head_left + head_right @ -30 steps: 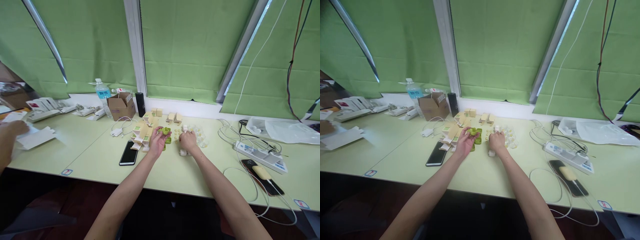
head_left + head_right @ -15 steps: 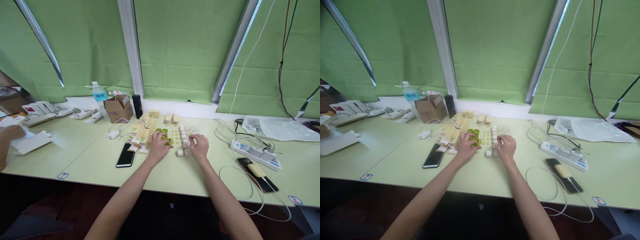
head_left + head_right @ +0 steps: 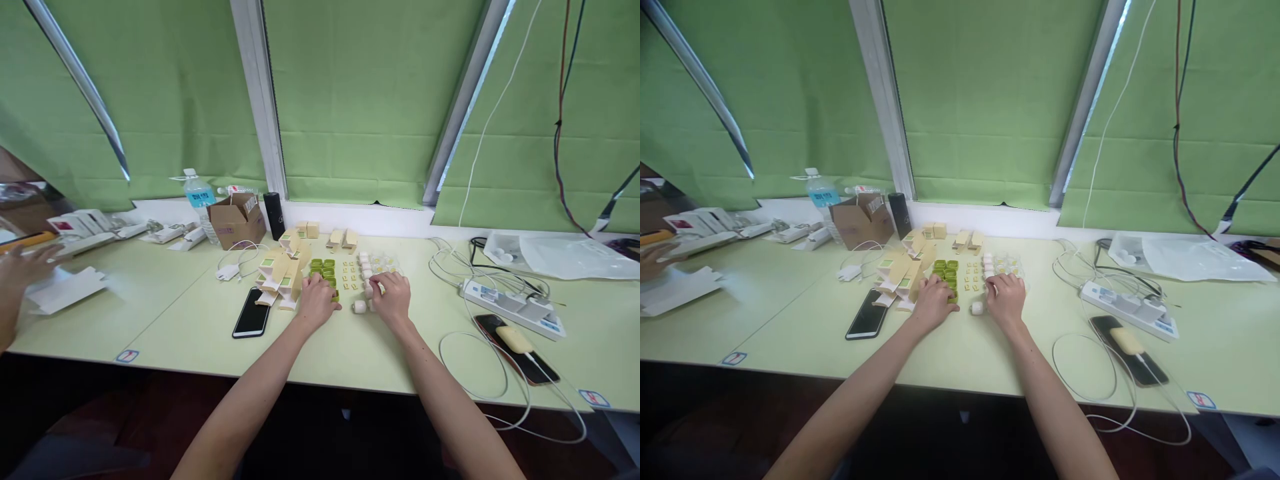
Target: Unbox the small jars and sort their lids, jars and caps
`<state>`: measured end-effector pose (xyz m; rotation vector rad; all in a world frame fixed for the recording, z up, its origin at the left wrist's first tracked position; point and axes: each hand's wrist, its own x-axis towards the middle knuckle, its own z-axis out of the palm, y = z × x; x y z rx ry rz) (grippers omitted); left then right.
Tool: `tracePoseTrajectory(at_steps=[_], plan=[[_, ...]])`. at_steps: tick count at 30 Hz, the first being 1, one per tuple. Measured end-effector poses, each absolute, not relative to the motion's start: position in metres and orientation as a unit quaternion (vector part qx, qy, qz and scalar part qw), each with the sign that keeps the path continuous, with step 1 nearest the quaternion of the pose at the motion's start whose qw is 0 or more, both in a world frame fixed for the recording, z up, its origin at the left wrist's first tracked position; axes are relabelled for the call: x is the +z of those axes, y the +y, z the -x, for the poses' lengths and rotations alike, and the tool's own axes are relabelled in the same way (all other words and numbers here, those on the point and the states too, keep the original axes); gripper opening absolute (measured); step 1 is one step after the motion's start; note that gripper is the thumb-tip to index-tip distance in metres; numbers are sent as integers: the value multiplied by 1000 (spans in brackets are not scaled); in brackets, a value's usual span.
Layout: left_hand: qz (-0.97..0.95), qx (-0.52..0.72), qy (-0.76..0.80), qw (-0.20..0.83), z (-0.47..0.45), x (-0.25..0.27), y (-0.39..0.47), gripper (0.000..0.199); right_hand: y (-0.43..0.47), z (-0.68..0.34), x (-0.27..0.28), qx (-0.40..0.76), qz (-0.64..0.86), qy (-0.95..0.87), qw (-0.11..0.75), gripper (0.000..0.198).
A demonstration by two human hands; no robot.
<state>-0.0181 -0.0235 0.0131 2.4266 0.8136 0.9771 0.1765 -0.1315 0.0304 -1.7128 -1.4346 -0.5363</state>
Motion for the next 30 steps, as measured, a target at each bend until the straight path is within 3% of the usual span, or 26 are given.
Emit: tracePoseTrajectory(at_steps=[6,14,20,25,30], plan=[[-857,363,293,221,19,12,-24,32,-132,-176,30,-209,676,-573,414,19],[-795,429,269,334,19,10,-22,37,-132,-176,31,-197,673,-558,444,18],[-796,443,273,310,17,18,-30,34,-133,-175,33,-207,664,-556,455,17],[-708,547,336,294,20,32,-31,21,-135,-176,34,-213,666,-544,464,18],[-532,661,358,390,25,37,-15,37,-135,-177,37,-220,661,-519,495,18]])
